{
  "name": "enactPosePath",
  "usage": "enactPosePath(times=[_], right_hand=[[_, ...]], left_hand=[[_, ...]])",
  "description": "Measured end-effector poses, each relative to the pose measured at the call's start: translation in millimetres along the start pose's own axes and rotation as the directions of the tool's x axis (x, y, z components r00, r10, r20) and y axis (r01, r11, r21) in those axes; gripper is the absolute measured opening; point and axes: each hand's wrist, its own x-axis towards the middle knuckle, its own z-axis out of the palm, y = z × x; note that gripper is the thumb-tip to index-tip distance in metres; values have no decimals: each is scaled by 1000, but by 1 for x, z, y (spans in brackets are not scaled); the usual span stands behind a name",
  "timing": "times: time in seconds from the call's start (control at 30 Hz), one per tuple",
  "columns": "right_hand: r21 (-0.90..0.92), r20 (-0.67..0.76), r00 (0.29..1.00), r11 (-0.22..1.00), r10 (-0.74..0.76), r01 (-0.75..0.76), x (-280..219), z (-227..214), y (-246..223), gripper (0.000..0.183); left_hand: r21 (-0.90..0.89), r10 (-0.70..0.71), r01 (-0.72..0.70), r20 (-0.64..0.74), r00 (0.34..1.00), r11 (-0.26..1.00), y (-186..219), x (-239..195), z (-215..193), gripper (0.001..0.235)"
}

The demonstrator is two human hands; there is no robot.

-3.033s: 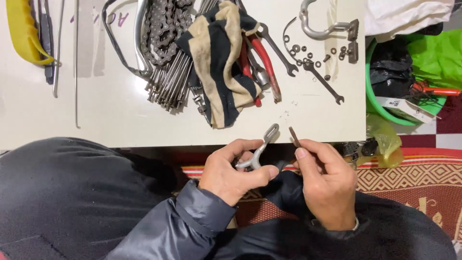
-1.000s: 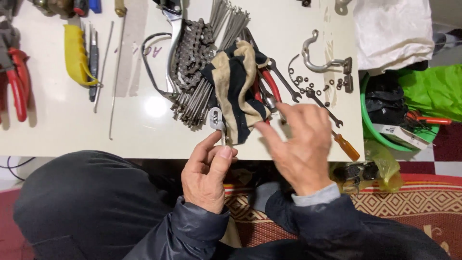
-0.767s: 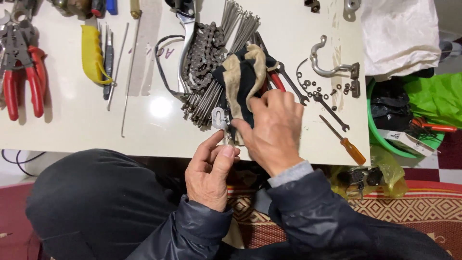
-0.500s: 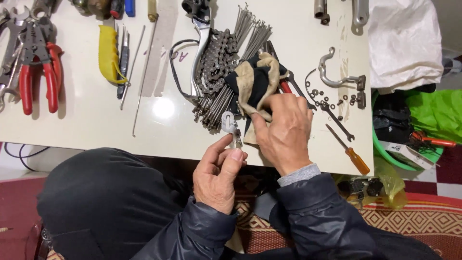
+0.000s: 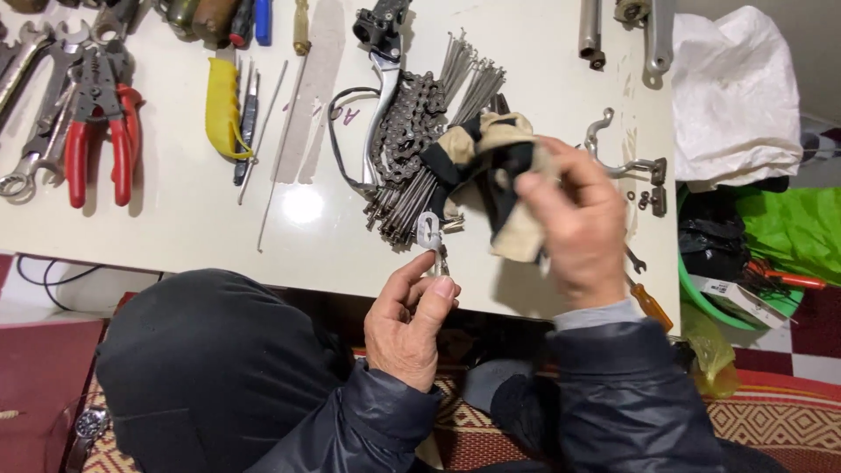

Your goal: The person sits on the floor and cleans a small metal part using a thin metal tool to scrape its surface. They then wipe the part with a cloth and repeat the scraping and wiping process. Finally, they pick up a small cylindrical metal piece and place it on the table.

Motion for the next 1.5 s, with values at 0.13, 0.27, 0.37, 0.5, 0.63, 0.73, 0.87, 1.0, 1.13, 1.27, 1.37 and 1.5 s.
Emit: enactPosePath(times=[0.13, 0.27, 0.37, 0.5, 0.63, 0.73, 0.87, 1.0, 1.13, 1.27, 1.37, 1.5], right_hand=[[506, -53, 981, 852, 189, -137, -6, -40, -14, 11], [738, -9, 985, 665, 172, -110, -14, -52, -18, 11], [730, 49, 986, 668, 159, -144, -16, -37, -10, 10], [88, 2, 1000, 996, 24, -24, -18, 6, 2, 14], [-385, 105, 983, 905, -149, 179, -12, 43, 6, 28], [-609, 187, 945, 724, -267, 325, -12, 59, 30, 66], [-729, 161, 900, 566, -404, 385, -8, 71, 38, 58], [-734, 62, 888, 582, -455, 349, 0, 75, 58, 49], [-227, 45, 916, 888, -400, 399, -13, 20, -12, 59], [-31, -42, 992, 993, -115, 114, -39, -34, -34, 53], [-348, -119, 993, 935, 26, -67, -65, -55, -36, 35], [-390, -170, 964, 884, 204, -256, -90, -43, -28, 47]], left_hand=[[20, 15, -15, -14, 1000, 1000, -2, -1, 1, 54], [-27, 80, -80, 2, 997, 996, -6, -1, 2, 62], [-55, 113, -113, 1, 994, 992, -6, 0, 3, 61], [-61, 102, -102, -1, 995, 993, -6, 2, 1, 61], [-74, 108, -107, 9, 994, 992, -9, 5, -5, 58], [-97, 113, -112, 6, 994, 989, -14, 8, -9, 51], [-16, 106, -106, -31, 994, 994, -10, 8, -9, 51], [-25, 112, -113, -32, 993, 993, -6, 7, -7, 50], [-5, 117, -117, -54, 992, 993, -3, 4, -4, 50], [-42, 113, -114, -31, 993, 993, 0, 2, -1, 52], [-41, 108, -108, -1, 994, 993, -1, 2, 3, 53], [-24, 93, -93, 11, 996, 995, -2, -1, 6, 54]])
